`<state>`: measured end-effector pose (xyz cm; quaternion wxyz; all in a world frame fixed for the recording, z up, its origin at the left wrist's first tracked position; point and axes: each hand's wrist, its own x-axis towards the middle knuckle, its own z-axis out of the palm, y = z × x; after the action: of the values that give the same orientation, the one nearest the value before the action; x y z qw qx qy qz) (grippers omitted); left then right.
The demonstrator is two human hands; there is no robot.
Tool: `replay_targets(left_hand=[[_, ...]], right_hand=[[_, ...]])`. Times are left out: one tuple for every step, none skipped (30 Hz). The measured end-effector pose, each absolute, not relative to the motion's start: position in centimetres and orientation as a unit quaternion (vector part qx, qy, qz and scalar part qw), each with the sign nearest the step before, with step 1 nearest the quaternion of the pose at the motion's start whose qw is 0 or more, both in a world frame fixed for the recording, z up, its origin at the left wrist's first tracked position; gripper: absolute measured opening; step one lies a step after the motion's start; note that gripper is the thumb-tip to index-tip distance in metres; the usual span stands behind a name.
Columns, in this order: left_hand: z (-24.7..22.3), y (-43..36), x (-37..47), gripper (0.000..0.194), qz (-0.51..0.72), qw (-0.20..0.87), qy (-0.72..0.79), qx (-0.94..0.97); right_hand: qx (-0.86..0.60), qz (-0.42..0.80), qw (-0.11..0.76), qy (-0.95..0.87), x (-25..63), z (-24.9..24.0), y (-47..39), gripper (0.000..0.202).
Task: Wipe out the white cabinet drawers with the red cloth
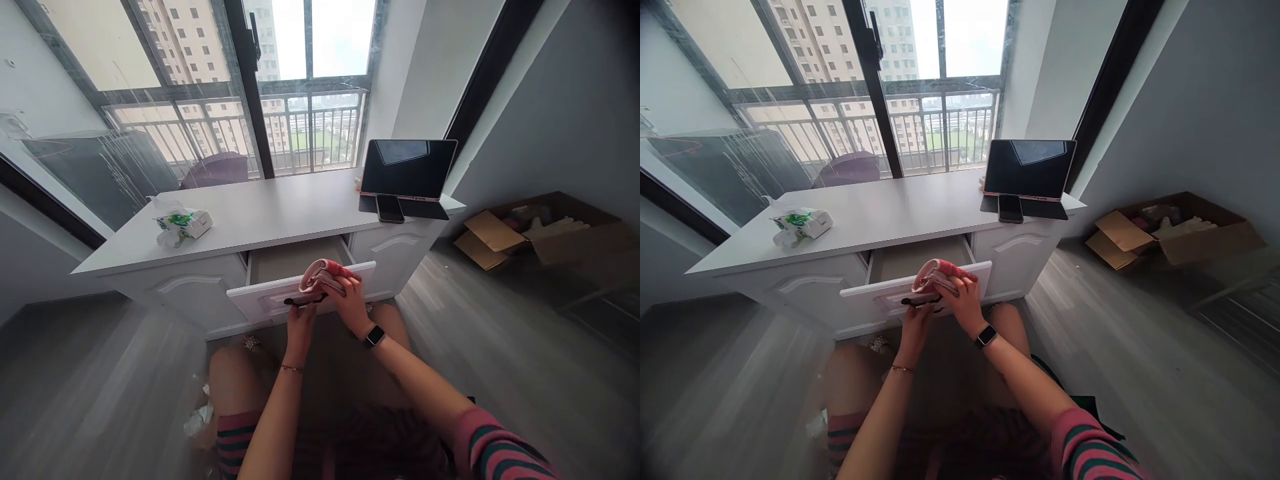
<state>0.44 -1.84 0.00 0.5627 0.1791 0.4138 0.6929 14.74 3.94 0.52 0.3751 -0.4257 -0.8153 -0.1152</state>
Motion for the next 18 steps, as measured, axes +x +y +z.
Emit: replay_targets(left_hand=[[-0.2,-1.9,0.4,0.033,0.696,0.566,0.408,0.168],[-0.4,-1.9,0.4,0.033,0.7,0.564,0.407,0.161],[-0.4,-1.9,0.5,0.032,0.703,0.562,0.405,0.157],[-0.4,-1.9,0.6,0.031,0.707,0.562,0.403,0.153],[-0.3,-1.8,0.6,0.03,0.71,0.56,0.4,0.149],[-0.3,-1.8,0.7,0.029,0.712,0.56,0.397,0.146],[-0.3,-1.8,0.7,0.029,0.714,0.56,0.396,0.142],[-0.3,-1.8,0.7,0.028,0.716,0.558,0.396,0.137],[-0.4,-1.8,0.7,0.028,0.718,0.556,0.396,0.132],[-0.5,-1.8,0.7,0.028,0.72,0.555,0.397,0.127],[-0.6,-1.8,0.7,0.028,0.721,0.555,0.397,0.123],[-0.8,-1.8,0.7,0.027,0.721,0.556,0.396,0.12],[-0.9,-1.9,0.7,0.027,0.719,0.559,0.395,0.118],[-0.9,-1.9,0.7,0.027,0.717,0.562,0.395,0.117],[-0.9,-1.9,0.8,0.026,0.715,0.565,0.394,0.118],[-0.8,-1.9,0.8,0.025,0.715,0.567,0.393,0.118],[-0.7,-1.9,0.9,0.024,0.715,0.569,0.39,0.115],[-0.5,-2.0,0.9,0.024,0.716,0.572,0.385,0.109]], right_hand=[[-0.44,-0.113,0.417,-0.787,15.3,0.1,4.1,0.035],[-0.453,-0.107,0.454,-0.76,15.7,-0.4,4.2,0.033],[-0.464,-0.098,0.485,-0.735,15.8,-0.9,4.3,0.031],[-0.475,-0.087,0.507,-0.714,15.8,-1.5,4.2,0.031],[-0.488,-0.073,0.524,-0.695,15.5,-2.0,4.1,0.033],[-0.503,-0.057,0.536,-0.676,15.2,-2.6,4.0,0.036],[-0.52,-0.038,0.543,-0.658,14.7,-3.2,3.8,0.039],[-0.54,-0.016,0.548,-0.639,14.2,-3.7,3.5,0.041],[-0.56,0.011,0.551,-0.619,13.7,-4.3,3.3,0.043],[-0.578,0.039,0.552,-0.6,13.2,-4.9,3.0,0.043],[-0.592,0.07,0.553,-0.582,12.7,-5.4,2.8,0.042],[-0.602,0.101,0.556,-0.564,12.3,-5.8,2.6,0.041],[-0.608,0.131,0.562,-0.546,11.9,-6.3,2.5,0.042],[-0.611,0.16,0.57,-0.526,11.6,-6.6,2.4,0.044],[-0.611,0.189,0.582,-0.502,11.1,-7.0,2.3,0.047],[-0.606,0.224,0.599,-0.473,10.7,-7.2,2.2,0.052],[-0.595,0.266,0.616,-0.443,10.1,-7.4,2.1,0.056],[-0.58,0.308,0.63,-0.415,9.4,-7.6,2.0,0.06]])
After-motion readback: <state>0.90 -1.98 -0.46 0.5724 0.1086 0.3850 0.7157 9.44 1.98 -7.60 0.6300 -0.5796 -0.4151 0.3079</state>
